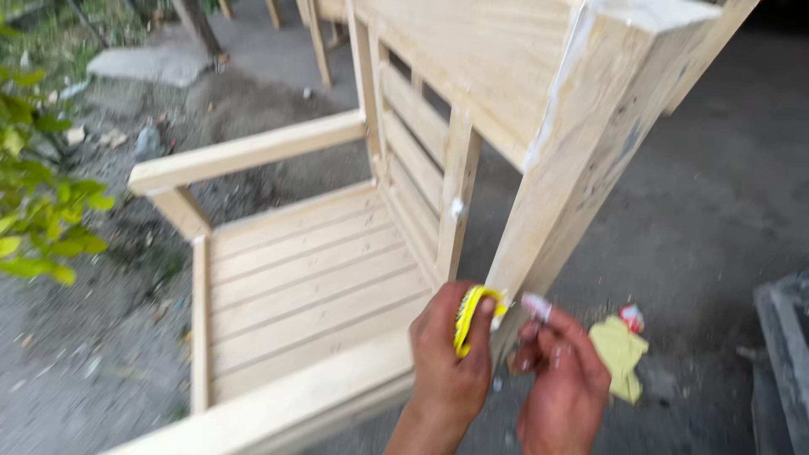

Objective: The person applies wood filler to the joints and edges of a wooden chair using a yellow tube and their fingers. They smooth the filler along the armrest, seat frame, and backrest joints, working methodically around the chair.

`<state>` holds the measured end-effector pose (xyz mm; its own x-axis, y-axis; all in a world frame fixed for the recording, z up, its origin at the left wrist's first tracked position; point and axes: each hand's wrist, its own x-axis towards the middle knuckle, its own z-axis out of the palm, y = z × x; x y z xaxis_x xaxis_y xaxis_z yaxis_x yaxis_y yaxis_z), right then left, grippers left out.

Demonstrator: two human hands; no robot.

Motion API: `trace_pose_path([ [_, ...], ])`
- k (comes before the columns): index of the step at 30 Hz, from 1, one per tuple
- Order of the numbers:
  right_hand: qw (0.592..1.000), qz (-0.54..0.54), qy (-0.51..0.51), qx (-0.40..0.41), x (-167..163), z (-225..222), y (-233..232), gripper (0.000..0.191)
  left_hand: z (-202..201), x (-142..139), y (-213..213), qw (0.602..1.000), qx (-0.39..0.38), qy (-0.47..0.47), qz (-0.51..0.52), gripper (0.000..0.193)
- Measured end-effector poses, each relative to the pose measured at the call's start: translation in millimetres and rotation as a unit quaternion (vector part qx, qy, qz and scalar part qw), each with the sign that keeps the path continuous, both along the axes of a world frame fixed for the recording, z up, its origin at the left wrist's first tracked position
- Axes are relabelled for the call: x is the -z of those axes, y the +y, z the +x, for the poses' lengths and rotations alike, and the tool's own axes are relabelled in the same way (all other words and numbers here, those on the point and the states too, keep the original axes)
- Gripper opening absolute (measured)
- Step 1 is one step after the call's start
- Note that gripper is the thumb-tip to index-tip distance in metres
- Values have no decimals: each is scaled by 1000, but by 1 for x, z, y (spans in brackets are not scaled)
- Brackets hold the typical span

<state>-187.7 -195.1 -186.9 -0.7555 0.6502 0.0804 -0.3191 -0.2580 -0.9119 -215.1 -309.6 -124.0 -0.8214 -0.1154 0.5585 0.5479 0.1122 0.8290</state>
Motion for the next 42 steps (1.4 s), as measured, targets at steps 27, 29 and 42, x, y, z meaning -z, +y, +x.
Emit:
trace_pose_path([
  [27, 603, 604, -479, -206, -48, -26, -3, 85, 18, -2, 11, 972, -63, -227, -10, 19],
  [29, 573, 600, -505, -238, -51, -29, -5, 88, 22, -10, 11, 968, -65, -242, -14, 19],
  [42, 509, 630, -517, -278, -81, -9, 6, 91, 48, -74, 26, 965, -73, -253, -13, 23],
])
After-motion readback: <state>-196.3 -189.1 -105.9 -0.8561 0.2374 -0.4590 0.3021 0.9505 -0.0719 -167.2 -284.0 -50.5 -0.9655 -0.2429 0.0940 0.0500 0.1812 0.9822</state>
